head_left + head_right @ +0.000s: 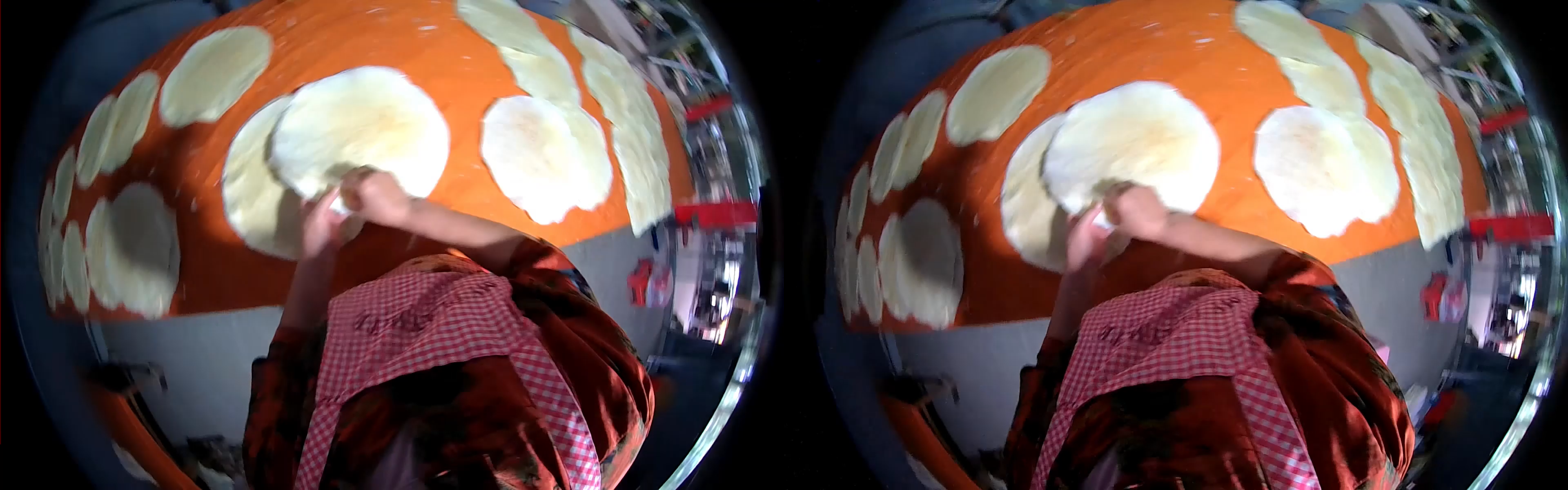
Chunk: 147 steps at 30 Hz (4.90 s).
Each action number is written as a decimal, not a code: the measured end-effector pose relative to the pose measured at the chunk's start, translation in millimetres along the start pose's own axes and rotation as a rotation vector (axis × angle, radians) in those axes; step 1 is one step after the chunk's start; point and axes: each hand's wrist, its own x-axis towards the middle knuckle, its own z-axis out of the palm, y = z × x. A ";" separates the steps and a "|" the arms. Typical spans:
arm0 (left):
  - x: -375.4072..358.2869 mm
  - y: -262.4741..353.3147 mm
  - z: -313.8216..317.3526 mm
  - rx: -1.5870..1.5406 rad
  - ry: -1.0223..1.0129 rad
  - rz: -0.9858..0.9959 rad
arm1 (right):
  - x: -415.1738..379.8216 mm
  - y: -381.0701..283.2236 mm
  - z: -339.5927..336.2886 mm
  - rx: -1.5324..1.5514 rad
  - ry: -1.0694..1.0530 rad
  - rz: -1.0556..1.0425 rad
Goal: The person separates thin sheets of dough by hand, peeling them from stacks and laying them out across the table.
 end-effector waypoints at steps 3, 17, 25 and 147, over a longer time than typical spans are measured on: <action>-9.5 6.1 21.9 0.092 0.131 -0.027 | 8.3 10.1 30.7 -0.233 0.122 0.075; -24.7 17.5 -68.5 -0.011 0.168 -0.091 | -302.6 147.8 -236.3 0.797 1.394 0.841; -32.9 13.3 -62.7 -0.266 0.149 -0.181 | -466.9 233.1 -67.2 1.157 1.374 1.357; 31.3 68.6 -23.6 0.027 0.165 -0.046 | 104.0 9.5 37.8 0.693 -0.243 0.503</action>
